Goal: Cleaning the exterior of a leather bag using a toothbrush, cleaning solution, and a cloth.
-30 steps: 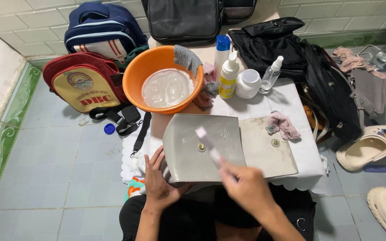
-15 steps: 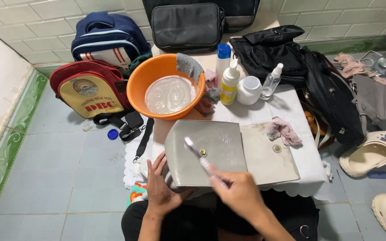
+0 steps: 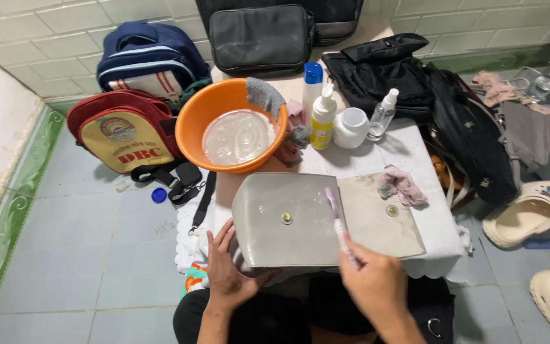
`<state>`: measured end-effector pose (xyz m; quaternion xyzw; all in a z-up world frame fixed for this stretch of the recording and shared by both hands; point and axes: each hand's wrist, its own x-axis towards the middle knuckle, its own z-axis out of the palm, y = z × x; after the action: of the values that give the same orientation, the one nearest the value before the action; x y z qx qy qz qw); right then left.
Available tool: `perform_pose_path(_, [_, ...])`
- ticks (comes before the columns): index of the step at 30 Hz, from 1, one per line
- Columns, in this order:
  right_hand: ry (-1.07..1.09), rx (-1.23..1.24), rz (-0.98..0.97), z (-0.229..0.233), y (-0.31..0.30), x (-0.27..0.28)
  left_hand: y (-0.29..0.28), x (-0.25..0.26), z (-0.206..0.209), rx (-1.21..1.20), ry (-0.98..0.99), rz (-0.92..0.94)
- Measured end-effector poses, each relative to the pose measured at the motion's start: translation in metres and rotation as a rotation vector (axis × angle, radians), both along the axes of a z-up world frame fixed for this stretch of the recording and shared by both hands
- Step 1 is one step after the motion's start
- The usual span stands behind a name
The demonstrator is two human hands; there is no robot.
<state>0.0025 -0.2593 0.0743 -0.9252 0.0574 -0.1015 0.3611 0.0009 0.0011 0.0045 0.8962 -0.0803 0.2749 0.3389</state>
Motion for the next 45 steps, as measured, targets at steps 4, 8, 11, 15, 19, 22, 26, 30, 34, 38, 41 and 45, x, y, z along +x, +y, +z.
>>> perform_pose_path(4, [0.047, 0.089, 0.117, 0.009, 0.023, -0.009, 0.000, 0.001, -0.004, 0.005, 0.001, 0.009])
perform_pose_path(8, [0.193, 0.006, -0.015, 0.013, 0.005, -0.006, -0.003, 0.001, -0.003, 0.006, -0.019, 0.012])
perform_pose_path(11, [0.213, -0.124, -0.046, 0.008, 0.002, -0.007, -0.002, 0.000, -0.002, 0.005, -0.018, 0.013])
perform_pose_path(15, [0.039, -0.015, 0.223, 0.005, 0.033, -0.009, -0.001, 0.001, -0.004, -0.002, -0.022, -0.005])
perform_pose_path(19, [0.019, -0.037, 0.251, 0.003, 0.026, -0.001, -0.002, 0.002, -0.003, -0.001, -0.020, 0.005])
perform_pose_path(22, [0.053, -0.108, 0.127, -0.004, 0.003, -0.004, -0.003, 0.001, -0.003, 0.014, -0.015, 0.014])
perform_pose_path(26, [0.114, -0.153, 0.002, 0.004, 0.005, -0.002, -0.003, 0.002, -0.002, 0.005, -0.027, 0.011])
perform_pose_path(30, [-0.060, 0.028, 0.257, 0.013, 0.032, 0.010, -0.001, 0.002, -0.007, 0.011, -0.025, -0.002])
perform_pose_path(34, [0.040, 0.048, 0.156, 0.011, 0.017, 0.021, -0.006, 0.003, -0.002, 0.010, -0.024, -0.002])
perform_pose_path(38, [0.034, -0.160, 0.036, 0.007, 0.010, 0.029, -0.003, 0.003, -0.003, 0.008, -0.017, 0.006])
perform_pose_path(41, [-0.019, -0.170, 0.122, 0.016, 0.033, 0.023, 0.001, 0.002, -0.005, 0.005, -0.012, 0.007])
perform_pose_path(45, [0.129, -0.148, 0.054, 0.005, 0.022, 0.030, -0.001, 0.003, -0.010, 0.022, -0.005, 0.014])
